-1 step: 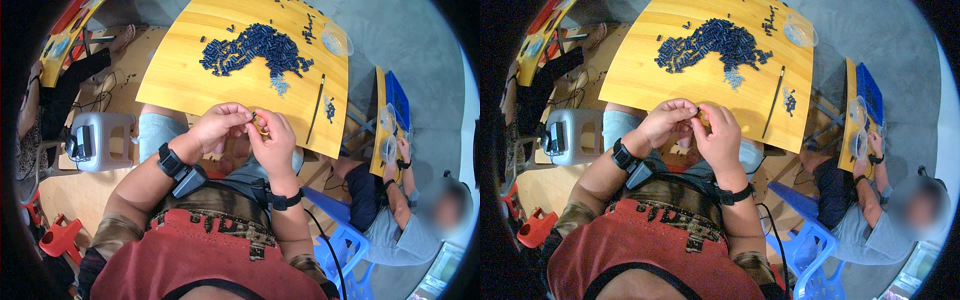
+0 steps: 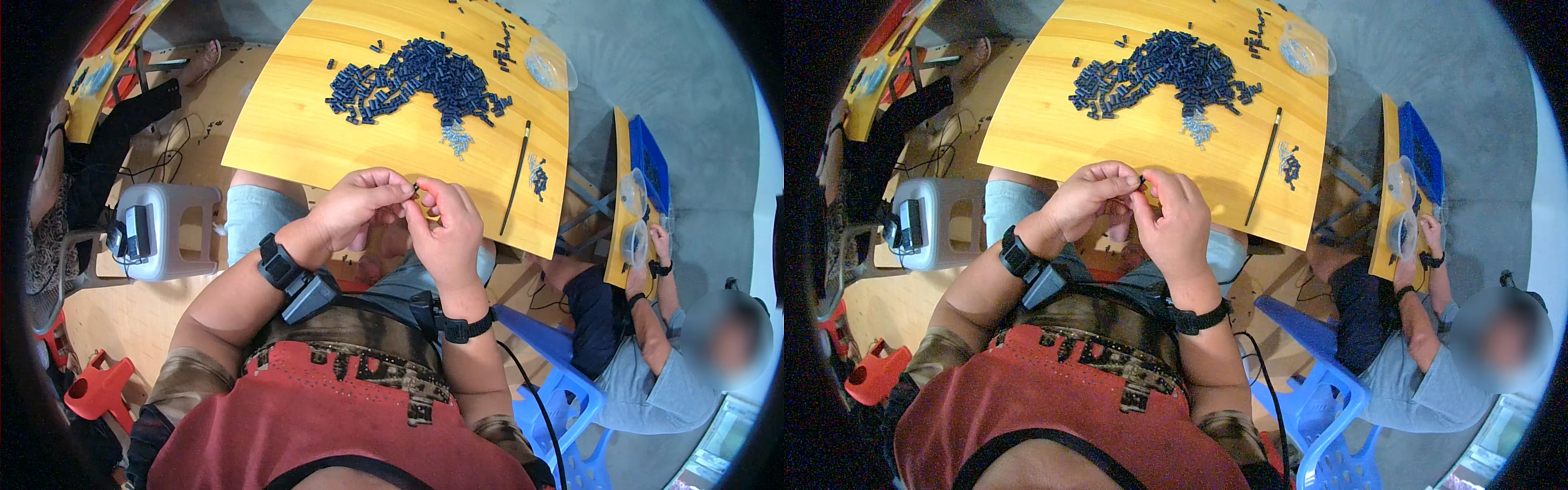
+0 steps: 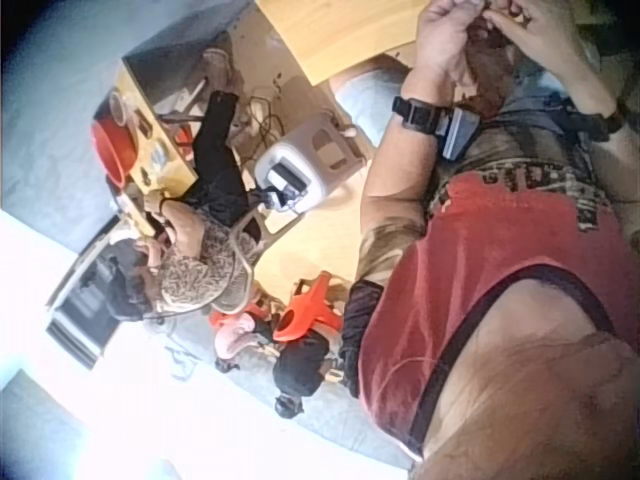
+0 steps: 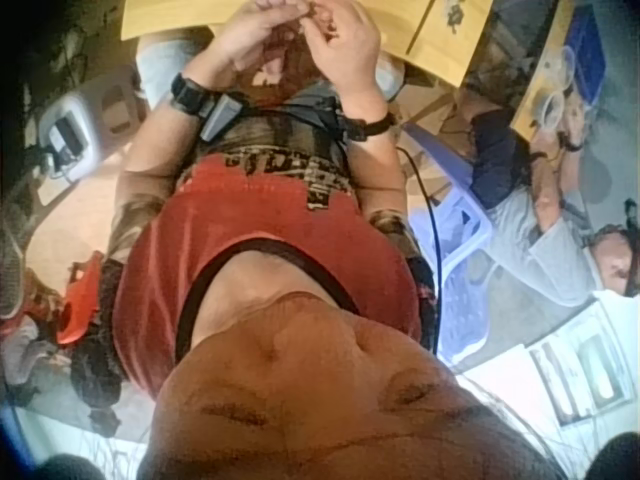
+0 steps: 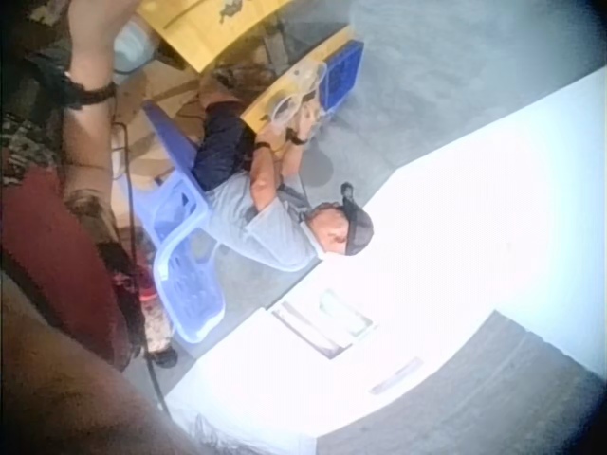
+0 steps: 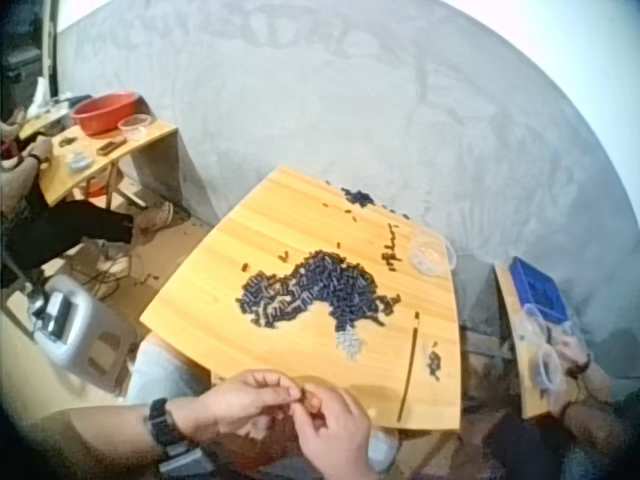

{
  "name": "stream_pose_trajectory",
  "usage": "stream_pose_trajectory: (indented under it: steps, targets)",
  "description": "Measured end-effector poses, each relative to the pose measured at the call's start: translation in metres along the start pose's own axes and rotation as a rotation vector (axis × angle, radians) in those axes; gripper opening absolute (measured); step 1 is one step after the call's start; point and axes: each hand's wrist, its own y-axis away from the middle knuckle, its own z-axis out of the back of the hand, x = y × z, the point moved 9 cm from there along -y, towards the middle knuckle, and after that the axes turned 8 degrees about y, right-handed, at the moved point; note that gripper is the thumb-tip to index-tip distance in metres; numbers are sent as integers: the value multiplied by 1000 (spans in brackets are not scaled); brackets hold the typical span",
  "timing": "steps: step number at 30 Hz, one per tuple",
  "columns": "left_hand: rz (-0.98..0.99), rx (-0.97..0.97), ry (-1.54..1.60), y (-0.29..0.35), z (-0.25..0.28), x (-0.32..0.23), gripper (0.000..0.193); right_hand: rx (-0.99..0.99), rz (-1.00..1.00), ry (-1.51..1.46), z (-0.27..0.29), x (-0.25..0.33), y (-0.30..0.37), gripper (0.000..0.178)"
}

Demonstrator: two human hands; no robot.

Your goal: The recorder is assembling small blue plastic pins and grey components at a wooden table.

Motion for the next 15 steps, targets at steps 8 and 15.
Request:
stream_pose_trajectory:
  steps: [8,15]
  targets:
    - [-4,-34,-41,-4,2,2,17,-8,-16,-18,-1,-7,1,24]
    - [-16,-30,-47,-10,8,1,18,52,-52,-54,-6,-15,-3,24]
